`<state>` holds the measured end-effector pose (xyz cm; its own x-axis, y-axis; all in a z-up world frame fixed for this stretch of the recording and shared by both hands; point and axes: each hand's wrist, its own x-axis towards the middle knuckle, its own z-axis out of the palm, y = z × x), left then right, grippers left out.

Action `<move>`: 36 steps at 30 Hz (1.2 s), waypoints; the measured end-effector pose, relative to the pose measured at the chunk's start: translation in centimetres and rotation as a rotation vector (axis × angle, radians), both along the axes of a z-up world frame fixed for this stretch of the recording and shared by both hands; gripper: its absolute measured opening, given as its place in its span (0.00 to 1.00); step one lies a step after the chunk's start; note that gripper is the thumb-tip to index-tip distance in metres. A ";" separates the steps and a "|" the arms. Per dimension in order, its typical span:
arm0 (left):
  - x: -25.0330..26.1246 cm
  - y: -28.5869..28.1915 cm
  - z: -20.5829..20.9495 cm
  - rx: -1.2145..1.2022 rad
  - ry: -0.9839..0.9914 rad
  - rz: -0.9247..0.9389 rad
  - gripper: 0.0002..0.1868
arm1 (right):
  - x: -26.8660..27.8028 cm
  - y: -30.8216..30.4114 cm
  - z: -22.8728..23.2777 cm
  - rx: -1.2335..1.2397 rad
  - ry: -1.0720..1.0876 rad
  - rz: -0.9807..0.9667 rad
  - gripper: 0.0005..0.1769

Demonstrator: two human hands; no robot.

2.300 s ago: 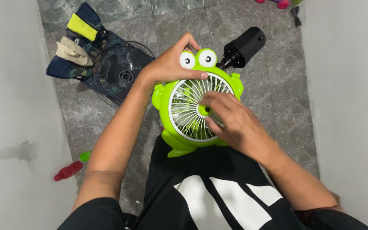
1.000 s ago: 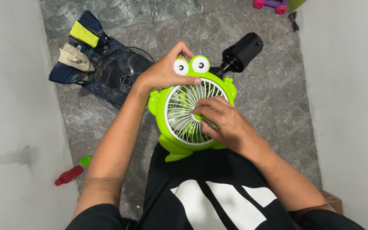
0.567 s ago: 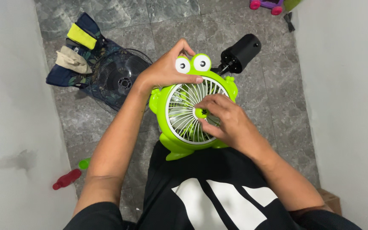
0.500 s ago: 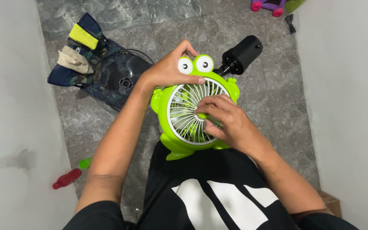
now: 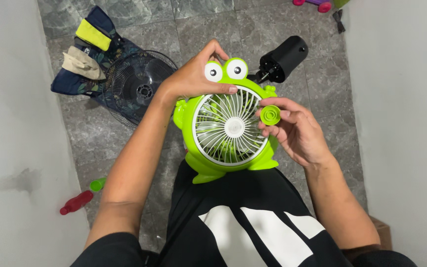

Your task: The person disassembles a black standing fan by removing the front grille, unscrewing the central nut, and detaching the fan blades. They then pick up a small green frog-shaped fan and remove its central cap and grille.

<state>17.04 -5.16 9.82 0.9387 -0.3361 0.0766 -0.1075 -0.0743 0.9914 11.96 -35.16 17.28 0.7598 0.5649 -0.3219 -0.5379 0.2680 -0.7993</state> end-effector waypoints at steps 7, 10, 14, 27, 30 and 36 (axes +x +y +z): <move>-1.4 0.7 1.6 -0.030 -0.029 -0.002 0.37 | -0.8 0.0 0.1 0.034 0.028 0.054 0.25; -2.2 1.0 1.7 -0.014 -0.003 0.030 0.39 | -0.8 0.2 0.1 0.027 0.050 0.078 0.26; -4.2 1.5 0.8 0.010 0.049 0.076 0.40 | -0.6 1.0 -0.5 0.067 0.083 0.099 0.24; -21.1 5.1 -7.4 0.032 0.473 0.457 0.41 | 7.8 11.5 -19.1 -0.108 0.082 0.172 0.18; -24.7 4.7 -9.4 -0.306 0.580 0.533 0.39 | 8.9 16.1 -29.6 -0.236 0.109 0.248 0.18; -29.1 6.0 -13.2 -0.188 0.709 0.681 0.42 | 8.0 24.3 -50.1 -0.548 -0.026 0.425 0.12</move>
